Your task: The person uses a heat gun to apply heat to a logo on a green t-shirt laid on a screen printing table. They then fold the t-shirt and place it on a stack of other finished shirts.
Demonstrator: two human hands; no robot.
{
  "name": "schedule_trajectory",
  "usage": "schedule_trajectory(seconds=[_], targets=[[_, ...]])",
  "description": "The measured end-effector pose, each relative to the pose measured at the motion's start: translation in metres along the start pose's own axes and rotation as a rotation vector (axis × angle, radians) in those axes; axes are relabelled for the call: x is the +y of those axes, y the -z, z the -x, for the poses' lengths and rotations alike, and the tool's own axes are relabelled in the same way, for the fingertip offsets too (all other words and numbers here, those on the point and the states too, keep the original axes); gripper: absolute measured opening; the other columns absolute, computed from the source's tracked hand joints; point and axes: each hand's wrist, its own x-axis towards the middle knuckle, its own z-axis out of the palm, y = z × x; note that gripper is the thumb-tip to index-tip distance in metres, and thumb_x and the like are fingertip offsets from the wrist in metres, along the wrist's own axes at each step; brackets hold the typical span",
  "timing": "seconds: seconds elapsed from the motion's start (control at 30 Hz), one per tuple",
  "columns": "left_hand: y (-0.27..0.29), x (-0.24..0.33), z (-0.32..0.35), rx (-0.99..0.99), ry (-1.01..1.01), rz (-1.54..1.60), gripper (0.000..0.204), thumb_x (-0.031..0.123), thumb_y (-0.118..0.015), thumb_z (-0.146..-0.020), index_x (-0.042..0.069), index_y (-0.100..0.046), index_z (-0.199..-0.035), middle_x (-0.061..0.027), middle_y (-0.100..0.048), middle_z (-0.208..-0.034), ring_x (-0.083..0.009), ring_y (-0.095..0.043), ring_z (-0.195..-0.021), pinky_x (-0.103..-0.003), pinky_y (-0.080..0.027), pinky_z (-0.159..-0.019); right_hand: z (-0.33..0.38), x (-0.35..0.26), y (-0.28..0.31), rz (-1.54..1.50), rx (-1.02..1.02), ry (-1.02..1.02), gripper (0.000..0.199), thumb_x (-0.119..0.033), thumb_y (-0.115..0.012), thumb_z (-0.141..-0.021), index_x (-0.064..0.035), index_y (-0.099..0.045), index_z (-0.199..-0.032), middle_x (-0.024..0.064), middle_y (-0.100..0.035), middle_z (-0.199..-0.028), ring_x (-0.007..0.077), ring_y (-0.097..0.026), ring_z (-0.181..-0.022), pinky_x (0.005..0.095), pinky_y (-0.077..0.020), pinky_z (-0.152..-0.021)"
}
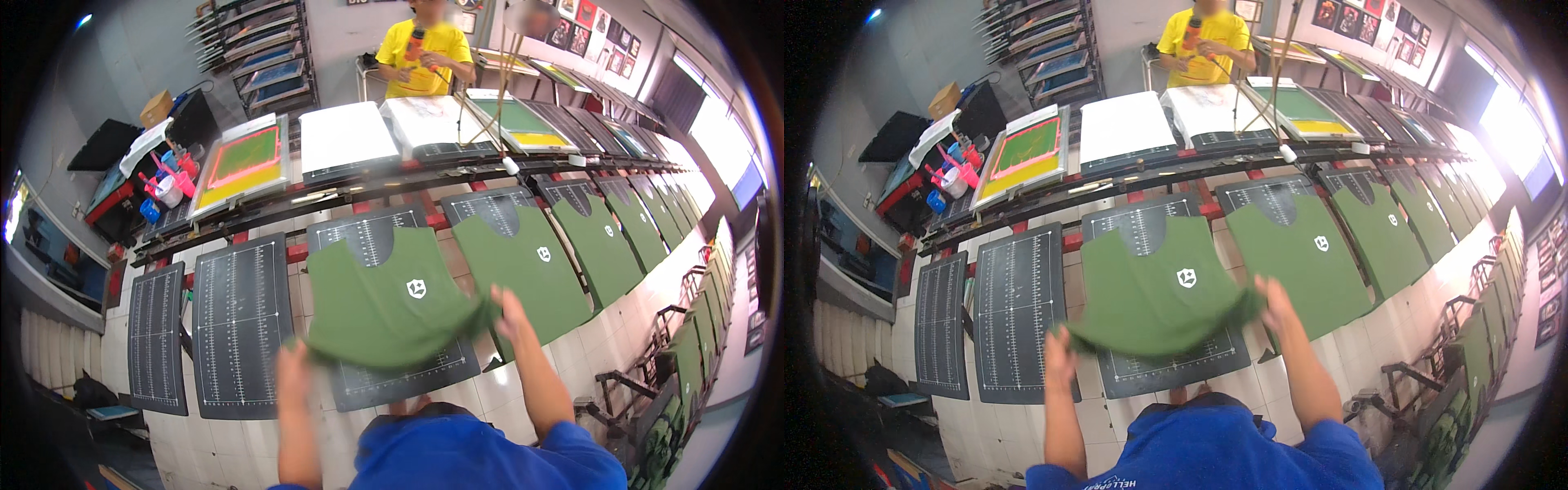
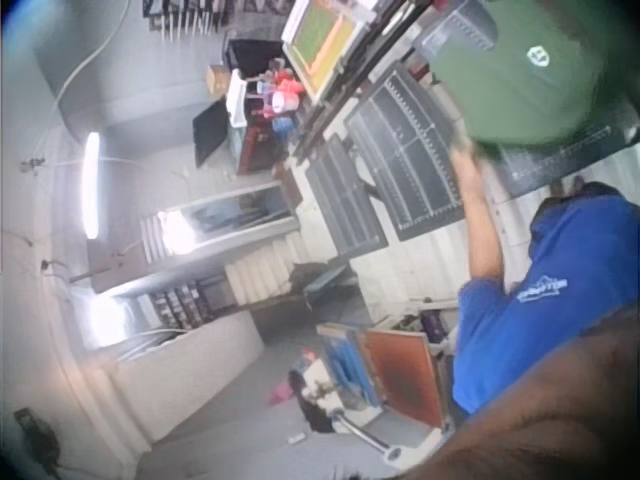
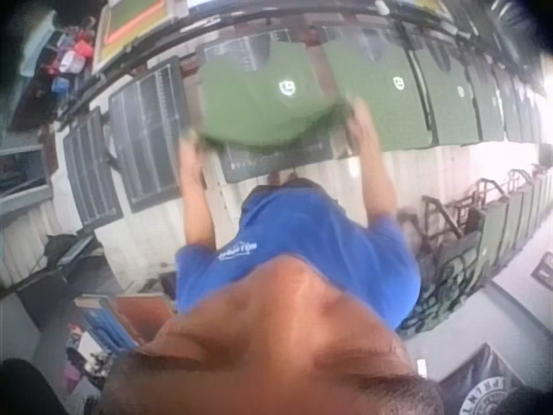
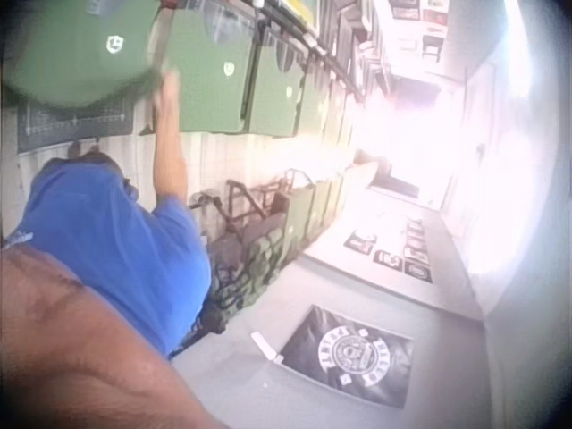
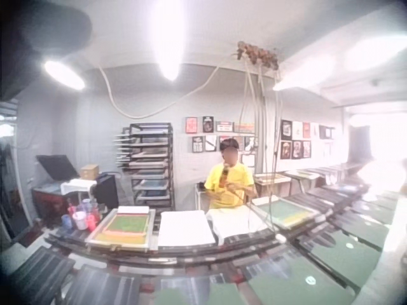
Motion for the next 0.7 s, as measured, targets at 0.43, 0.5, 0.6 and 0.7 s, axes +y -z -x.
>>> schedule_trajectory(seconds=[0.43, 0.5, 0.6, 0.7], targets=[[-0.155, 0.23, 0.048, -0.538, -0.991, 0.164, 0.027, 0.024, -0.056, -0.098, 0.005, -0.059, -0.118, -0.0074, -0.065, -0.114, -0.0179, -0.063, -0.104, -0.036, -0.05, -0.091, 0.077, -0.304, -0.074, -0.067, -0.481, 0.911, 0.033, -0.026, -0.048, -0.1, 0.0013, -0.06, -0.114, 0.015, -0.066, -0.111, 0.0264, -0.062, -0.107, 0.0428, -0.0477, -0.097], [-0.195, 0.228, 0.079, -0.462, -1.006, 0.148, 0.028, 0.023, -0.055, -0.099, 0.004, -0.058, -0.12, -0.0078, -0.065, -0.114, -0.0173, -0.064, -0.101, -0.033, -0.052, -0.088, 0.097, -0.349, -0.049, 0.049, -0.409, 0.98, 0.03, -0.023, -0.052, -0.099, 0.0021, -0.06, -0.113, 0.0139, -0.067, -0.106, 0.023, -0.066, -0.097, 0.0372, -0.0524, -0.087], [-0.282, 0.217, 0.1, -0.266, -0.931, 0.182, 0.029, 0.02, -0.055, -0.099, 0.002, -0.056, -0.121, -0.0078, -0.065, -0.112, -0.0164, -0.064, -0.097, -0.03, -0.052, -0.085, 0.102, -0.412, -0.019, 0.186, -0.326, 0.991, 0.027, -0.021, -0.055, -0.098, 0.0023, -0.06, -0.111, 0.0112, -0.069, -0.1, 0.0185, -0.068, -0.085, 0.0316, -0.0553, -0.077], [-0.346, 0.188, 0.078, -0.208, -0.778, 0.069, 0.029, 0.02, -0.054, -0.099, 0.001, -0.056, -0.121, -0.0077, -0.065, -0.109, -0.0154, -0.065, -0.093, -0.028, -0.052, -0.083, 0.066, -0.458, 0.028, 0.311, -0.276, 0.802, 0.025, -0.019, -0.056, -0.098, 0.0017, -0.06, -0.11, 0.0093, -0.069, -0.099, 0.0156, -0.067, -0.083, 0.03, -0.0547, -0.075]])
